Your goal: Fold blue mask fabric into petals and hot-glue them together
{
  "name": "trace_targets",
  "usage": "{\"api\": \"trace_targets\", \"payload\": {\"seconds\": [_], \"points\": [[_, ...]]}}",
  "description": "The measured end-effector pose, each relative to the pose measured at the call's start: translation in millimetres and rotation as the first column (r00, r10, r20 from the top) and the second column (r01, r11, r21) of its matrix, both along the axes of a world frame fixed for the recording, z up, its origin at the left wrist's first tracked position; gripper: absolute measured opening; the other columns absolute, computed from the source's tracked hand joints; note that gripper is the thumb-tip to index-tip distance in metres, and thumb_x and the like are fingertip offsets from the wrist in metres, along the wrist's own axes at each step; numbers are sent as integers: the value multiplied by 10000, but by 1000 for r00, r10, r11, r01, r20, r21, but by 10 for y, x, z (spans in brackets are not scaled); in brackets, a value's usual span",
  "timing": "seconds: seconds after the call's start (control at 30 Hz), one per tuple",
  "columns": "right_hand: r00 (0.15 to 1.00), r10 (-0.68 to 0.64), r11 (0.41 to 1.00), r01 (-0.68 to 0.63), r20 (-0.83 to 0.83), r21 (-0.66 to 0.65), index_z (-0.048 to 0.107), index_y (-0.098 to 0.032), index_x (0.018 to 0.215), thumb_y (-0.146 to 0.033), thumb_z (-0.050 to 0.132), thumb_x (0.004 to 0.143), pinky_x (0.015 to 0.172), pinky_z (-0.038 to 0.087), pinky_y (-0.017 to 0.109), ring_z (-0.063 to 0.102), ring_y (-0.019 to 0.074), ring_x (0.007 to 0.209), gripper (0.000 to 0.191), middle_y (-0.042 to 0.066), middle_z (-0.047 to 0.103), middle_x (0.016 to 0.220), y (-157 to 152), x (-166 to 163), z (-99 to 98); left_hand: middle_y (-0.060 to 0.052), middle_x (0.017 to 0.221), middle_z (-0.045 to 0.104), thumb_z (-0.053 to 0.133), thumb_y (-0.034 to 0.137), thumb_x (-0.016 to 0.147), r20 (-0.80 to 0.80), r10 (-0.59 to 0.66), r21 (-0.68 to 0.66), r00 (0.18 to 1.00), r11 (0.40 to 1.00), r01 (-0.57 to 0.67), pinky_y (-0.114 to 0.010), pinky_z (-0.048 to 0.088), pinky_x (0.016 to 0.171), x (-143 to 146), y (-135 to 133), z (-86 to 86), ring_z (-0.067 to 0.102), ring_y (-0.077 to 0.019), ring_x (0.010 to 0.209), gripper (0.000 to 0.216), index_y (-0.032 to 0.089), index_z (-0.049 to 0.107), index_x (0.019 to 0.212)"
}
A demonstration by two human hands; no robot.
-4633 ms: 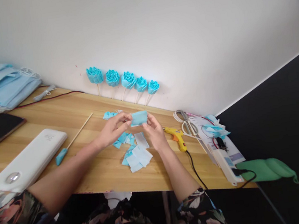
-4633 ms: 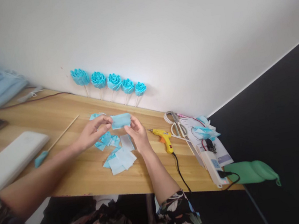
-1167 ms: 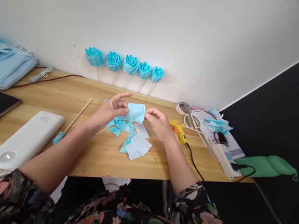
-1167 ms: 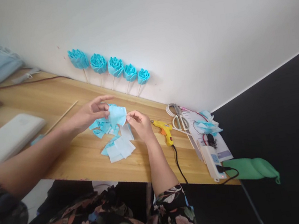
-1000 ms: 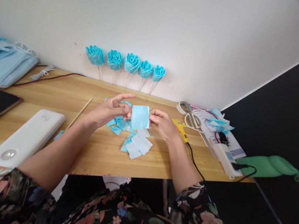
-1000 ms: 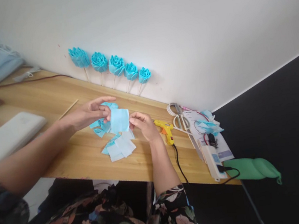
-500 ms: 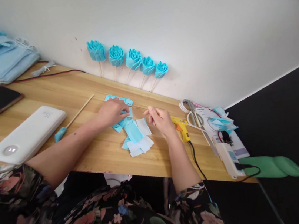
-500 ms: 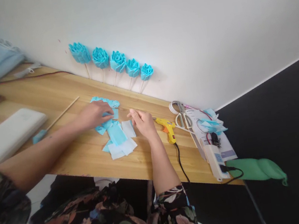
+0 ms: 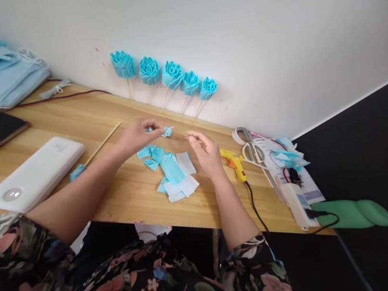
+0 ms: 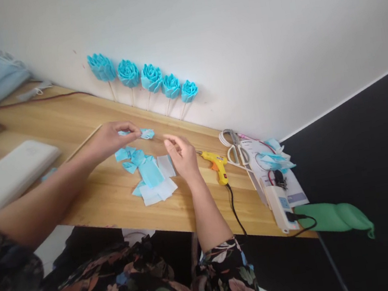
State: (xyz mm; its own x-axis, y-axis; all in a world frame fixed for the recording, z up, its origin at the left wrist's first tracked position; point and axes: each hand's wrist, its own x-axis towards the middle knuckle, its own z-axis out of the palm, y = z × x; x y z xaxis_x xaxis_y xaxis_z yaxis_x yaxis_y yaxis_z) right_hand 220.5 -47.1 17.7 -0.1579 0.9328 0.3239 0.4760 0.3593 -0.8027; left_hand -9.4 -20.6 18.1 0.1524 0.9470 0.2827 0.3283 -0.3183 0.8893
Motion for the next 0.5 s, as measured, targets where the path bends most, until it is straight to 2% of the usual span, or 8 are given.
{"api": "trace_targets", "payload": {"seconds": [0.1, 0.2, 0.33, 0.4, 0.5], "points": [[989, 68, 997, -71, -134, -20, 587, -272, 1299, -535, 572, 884, 1002, 480, 393, 572, 236, 1238, 492, 79, 635, 1311, 1, -11, 12, -30, 764, 677, 694, 385, 764, 385, -82, -206, 919, 963, 172, -281, 465, 673, -13, -42, 74, 610, -157, 711, 223, 163, 670, 769], [958, 162, 975, -192, -238, -108, 491, -294, 1396, -583, 590, 855, 1053, 466, 428, 523, 246, 1309, 621, 70, 591, 1380, 0, -37, 7, -23, 724, 650, 740, 363, 740, 584, -127, -292, 802, 889, 353, -266, 472, 631, 26, -84, 90, 596, -137, 665, 224, 159, 650, 752], [919, 255, 934, -315, -302, -170, 463, -306, 1412, -592, 676, 780, 1053, 485, 423, 552, 247, 1277, 727, 51, 567, 1411, -14, -92, -43, -20, 722, 644, 780, 332, 720, 661, -130, -324, 739, 839, 438, -255, 480, 639, 101, -115, 58, 594, -125, 668, 220, 153, 653, 743], [923, 235, 937, -299, -304, -184, 493, -298, 1388, -545, 696, 782, 1025, 508, 415, 601, 240, 1204, 685, 51, 599, 1371, -25, -113, -72, -22, 723, 648, 797, 350, 705, 668, -129, -334, 733, 828, 450, -251, 482, 642, 130, -120, 44, 596, -127, 673, 245, 152, 660, 748], [944, 167, 954, -227, -285, -194, 544, -277, 1342, -505, 681, 806, 961, 543, 394, 648, 229, 1091, 598, 54, 679, 1234, -36, -122, -98, -56, 766, 677, 744, 476, 752, 655, -126, -340, 745, 831, 440, -276, 496, 657, 157, -133, 55, 618, -158, 703, 337, 148, 682, 801]]}}
